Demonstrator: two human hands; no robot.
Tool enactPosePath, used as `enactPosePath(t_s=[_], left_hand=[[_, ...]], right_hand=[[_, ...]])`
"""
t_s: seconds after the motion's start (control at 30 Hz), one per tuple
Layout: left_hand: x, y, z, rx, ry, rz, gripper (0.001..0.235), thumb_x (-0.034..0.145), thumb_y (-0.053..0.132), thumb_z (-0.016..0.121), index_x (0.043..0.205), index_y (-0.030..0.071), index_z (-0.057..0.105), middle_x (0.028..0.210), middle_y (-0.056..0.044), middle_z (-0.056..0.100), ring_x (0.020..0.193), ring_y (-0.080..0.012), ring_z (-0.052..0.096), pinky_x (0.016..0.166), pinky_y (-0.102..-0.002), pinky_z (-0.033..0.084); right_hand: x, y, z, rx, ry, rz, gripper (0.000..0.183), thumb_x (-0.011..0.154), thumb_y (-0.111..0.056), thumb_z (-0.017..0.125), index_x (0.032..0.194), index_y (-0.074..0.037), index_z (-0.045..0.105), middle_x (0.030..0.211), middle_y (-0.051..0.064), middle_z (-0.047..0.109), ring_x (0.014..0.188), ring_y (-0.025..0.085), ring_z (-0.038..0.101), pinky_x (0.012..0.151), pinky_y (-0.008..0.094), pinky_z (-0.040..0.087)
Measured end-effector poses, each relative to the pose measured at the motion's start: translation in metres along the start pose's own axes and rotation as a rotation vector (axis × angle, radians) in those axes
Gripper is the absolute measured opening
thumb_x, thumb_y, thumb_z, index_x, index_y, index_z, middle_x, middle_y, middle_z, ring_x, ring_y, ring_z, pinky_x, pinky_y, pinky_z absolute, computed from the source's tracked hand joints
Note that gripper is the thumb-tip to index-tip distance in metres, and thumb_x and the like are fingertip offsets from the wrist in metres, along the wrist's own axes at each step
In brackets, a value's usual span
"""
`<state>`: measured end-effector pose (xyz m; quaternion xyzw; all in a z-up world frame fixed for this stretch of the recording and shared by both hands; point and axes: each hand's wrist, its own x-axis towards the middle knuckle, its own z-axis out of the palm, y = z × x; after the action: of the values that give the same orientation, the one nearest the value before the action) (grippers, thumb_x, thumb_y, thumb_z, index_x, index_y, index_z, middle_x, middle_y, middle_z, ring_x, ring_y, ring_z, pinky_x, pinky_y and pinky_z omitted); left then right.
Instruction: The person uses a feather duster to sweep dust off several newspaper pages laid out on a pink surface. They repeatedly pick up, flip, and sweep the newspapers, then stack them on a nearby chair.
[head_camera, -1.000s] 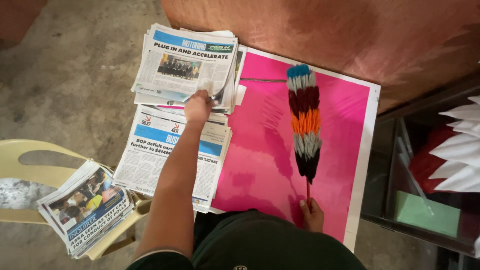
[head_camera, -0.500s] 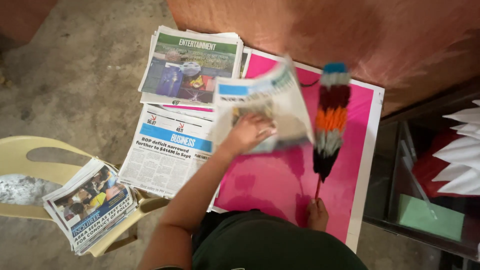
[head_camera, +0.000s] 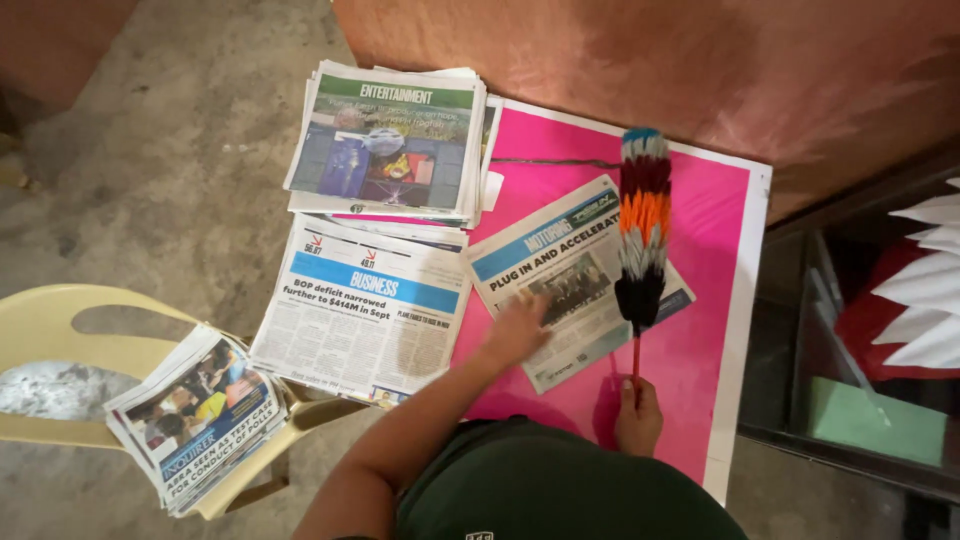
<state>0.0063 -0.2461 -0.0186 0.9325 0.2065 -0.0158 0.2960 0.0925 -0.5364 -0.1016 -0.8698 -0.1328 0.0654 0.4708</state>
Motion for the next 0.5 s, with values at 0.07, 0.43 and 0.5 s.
enactPosePath(t_s=[0.07,0.43,0.5], left_hand=[[0.02,-0.03,0.002,0.148,0.083,-0.074,0.08,0.088,0.037,0.074,0.156,0.014,0.037,0.139,-0.025,0.053,0.128,-0.0444,0.049,0.106,-0.058,0.041],[0.053,-0.092,-0.026,0.296,0.026,-0.335,0.115,0.061,0.051,0.095,0.152,0.016,0.034,0.159,-0.031,0.022,0.145,-0.0541,0.023,0.11,-0.062,0.035],[0.069,-0.117,-0.016,0.33,0.077,-0.352,0.103,0.065,0.043,0.095,0.147,0.01,0.043,0.153,-0.026,0.037,0.142,-0.0524,0.035,0.104,-0.056,0.047]], right_hand=[[0.002,-0.002,-0.002,0.022,0.014,0.012,0.029,0.104,-0.032,0.062,0.119,-0.008,0.069,0.096,0.013,0.073,0.088,0.02,0.066,0.082,0.035,0.053],[0.013,0.012,0.002,0.047,0.018,0.045,0.027,0.102,-0.029,0.065,0.114,-0.007,0.071,0.09,0.009,0.073,0.081,0.015,0.064,0.076,0.032,0.053],[0.015,0.014,0.005,0.031,0.031,0.046,0.027,0.1,-0.029,0.067,0.113,-0.006,0.071,0.088,0.008,0.072,0.078,0.014,0.063,0.073,0.031,0.053]])
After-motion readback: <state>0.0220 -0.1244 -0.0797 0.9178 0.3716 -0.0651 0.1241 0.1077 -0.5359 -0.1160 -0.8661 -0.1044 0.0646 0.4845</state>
